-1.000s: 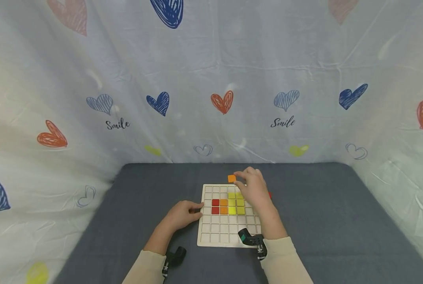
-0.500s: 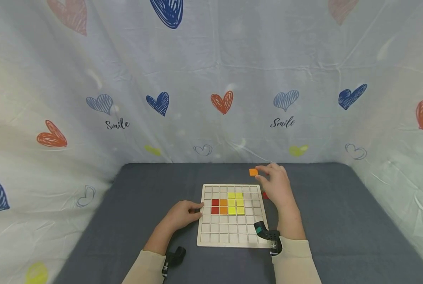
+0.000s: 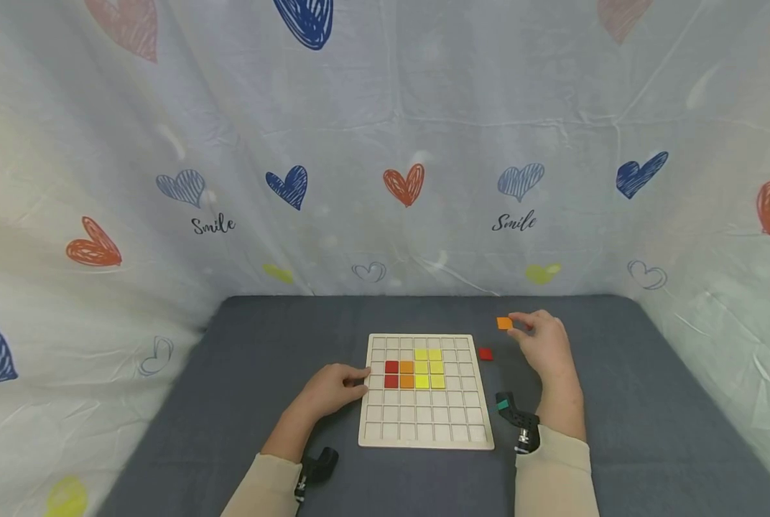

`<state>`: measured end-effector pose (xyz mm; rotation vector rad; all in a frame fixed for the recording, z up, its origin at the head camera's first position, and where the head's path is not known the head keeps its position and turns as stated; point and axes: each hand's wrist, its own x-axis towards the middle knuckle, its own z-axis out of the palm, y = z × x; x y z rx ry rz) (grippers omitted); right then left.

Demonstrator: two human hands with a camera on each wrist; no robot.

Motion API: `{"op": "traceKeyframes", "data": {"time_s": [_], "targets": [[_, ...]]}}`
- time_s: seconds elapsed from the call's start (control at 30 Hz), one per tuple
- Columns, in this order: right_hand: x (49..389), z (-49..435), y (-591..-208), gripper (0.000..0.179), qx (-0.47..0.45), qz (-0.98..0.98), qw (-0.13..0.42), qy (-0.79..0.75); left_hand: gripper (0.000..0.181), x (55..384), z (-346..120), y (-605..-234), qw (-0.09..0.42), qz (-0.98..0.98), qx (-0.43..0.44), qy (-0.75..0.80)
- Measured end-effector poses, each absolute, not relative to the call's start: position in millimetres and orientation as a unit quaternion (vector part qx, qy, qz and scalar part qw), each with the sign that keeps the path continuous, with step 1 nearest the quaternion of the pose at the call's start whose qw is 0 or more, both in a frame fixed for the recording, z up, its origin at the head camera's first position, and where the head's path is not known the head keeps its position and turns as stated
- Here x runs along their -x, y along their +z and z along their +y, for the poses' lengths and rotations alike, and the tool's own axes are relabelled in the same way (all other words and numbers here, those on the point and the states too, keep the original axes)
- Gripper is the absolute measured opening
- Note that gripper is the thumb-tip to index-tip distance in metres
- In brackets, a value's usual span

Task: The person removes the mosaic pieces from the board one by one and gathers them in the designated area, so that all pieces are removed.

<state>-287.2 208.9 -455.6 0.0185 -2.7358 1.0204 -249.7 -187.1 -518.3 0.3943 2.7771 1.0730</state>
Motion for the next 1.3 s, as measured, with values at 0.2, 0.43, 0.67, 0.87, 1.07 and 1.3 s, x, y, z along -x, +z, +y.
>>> {"op": "traceKeyframes", "data": {"time_s": [0.2, 0.43, 0.67, 0.87, 1.07, 1.3], "targets": [[291, 228, -473, 0.036, 0.034, -0.938, 0.049, 0.342, 0.044, 249, -187, -517, 0.068, 0.922, -0.134, 0.358], [296, 232, -494, 0.037, 0.052, -0.931, -0.007, 0.362, 0.043, 250, -188, -518, 0.067, 0.922, -0.129, 0.358], [303, 224, -509, 0.036, 0.049, -0.934, -0.014, 0.353, 0.044, 250, -187, -519, 0.062, 0.924, -0.127, 0.355], [305, 221, -511, 0.037, 0.056, -0.938, -0.023, 0.341, 0.043, 249, -186, -518, 0.062, 0.925, -0.127, 0.352], [305, 224, -510, 0.039, 0.043, -0.935, -0.013, 0.352, 0.043, 249, -187, -517, 0.064, 0.925, -0.128, 0.351], [303, 222, -500, 0.041, 0.026, -0.925, 0.018, 0.379, 0.044, 249, -187, -518, 0.061, 0.925, -0.132, 0.351]]}}
